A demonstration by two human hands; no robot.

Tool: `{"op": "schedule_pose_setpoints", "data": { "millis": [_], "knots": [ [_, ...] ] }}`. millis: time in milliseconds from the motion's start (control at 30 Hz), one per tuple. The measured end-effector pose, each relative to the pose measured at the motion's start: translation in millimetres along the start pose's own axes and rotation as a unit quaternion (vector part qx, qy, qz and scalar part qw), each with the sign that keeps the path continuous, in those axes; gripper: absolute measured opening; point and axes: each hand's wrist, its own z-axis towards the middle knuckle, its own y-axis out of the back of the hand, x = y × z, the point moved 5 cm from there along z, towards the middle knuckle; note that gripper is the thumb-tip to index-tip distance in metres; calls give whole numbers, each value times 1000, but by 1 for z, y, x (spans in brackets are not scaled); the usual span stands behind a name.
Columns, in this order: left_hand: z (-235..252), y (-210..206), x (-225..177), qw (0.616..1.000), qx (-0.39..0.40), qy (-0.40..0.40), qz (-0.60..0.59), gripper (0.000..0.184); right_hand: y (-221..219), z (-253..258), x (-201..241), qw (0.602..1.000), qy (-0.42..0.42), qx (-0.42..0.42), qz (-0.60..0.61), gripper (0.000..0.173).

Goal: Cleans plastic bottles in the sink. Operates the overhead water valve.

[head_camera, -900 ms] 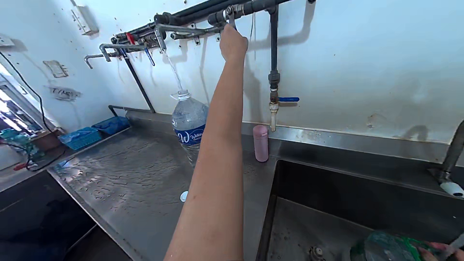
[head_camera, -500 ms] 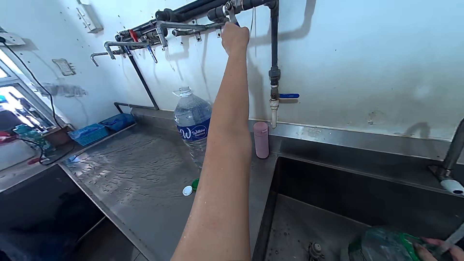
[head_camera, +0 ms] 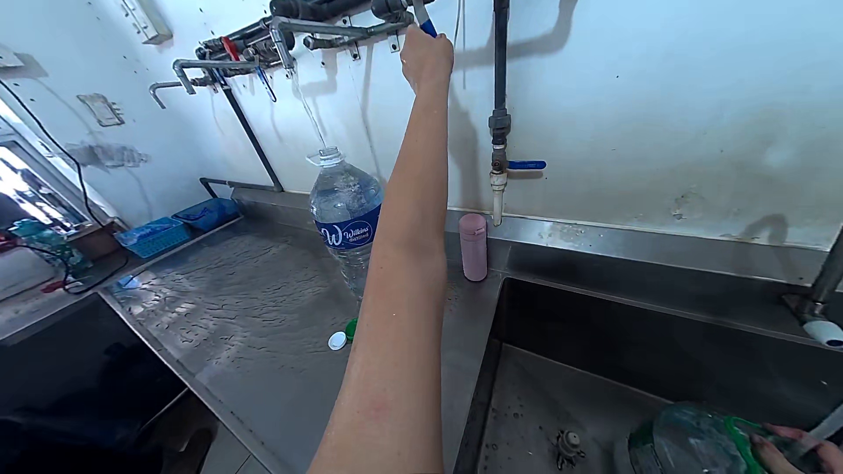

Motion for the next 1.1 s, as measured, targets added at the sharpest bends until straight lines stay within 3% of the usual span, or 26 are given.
{"op": "schedule_pose_setpoints", "data": {
  "millis": [300,367,433,500,633,800,900,967,1033,1100],
  "knots": [
    [-7,-14,12,996,-47,-74,3,46,1,-1,-3,1000,0,1,4,46],
    [-12,-16,14,983,-91,-149,61,50,2,-3,-2,1000,-17,11,9,48],
    [-18,-22,19,946,-135,-253,150,49,3,-3,-3,1000,-15,6,8,47],
    [-22,-33,30,924,-102,-288,230,58,2,-4,-4,1000,-12,-2,8,47],
    [-28,-38,43,913,-43,-274,300,71,2,-4,-7,1000,-14,-3,10,45],
    [-30,-39,44,911,-2,-284,300,79,4,-3,-13,1000,-9,-10,0,46],
    [-27,-32,44,913,21,-276,300,66,0,1,-5,999,31,-23,-17,47],
    [-20,-30,51,911,36,-271,308,45,-1,-4,14,998,44,-22,-31,44],
    [-7,-37,66,904,70,-246,342,37,1,-6,33,999,-20,13,-48,42],
    [5,-44,86,898,175,-147,375,41,7,1,29,992,-89,68,-51,42]
  ]
}}
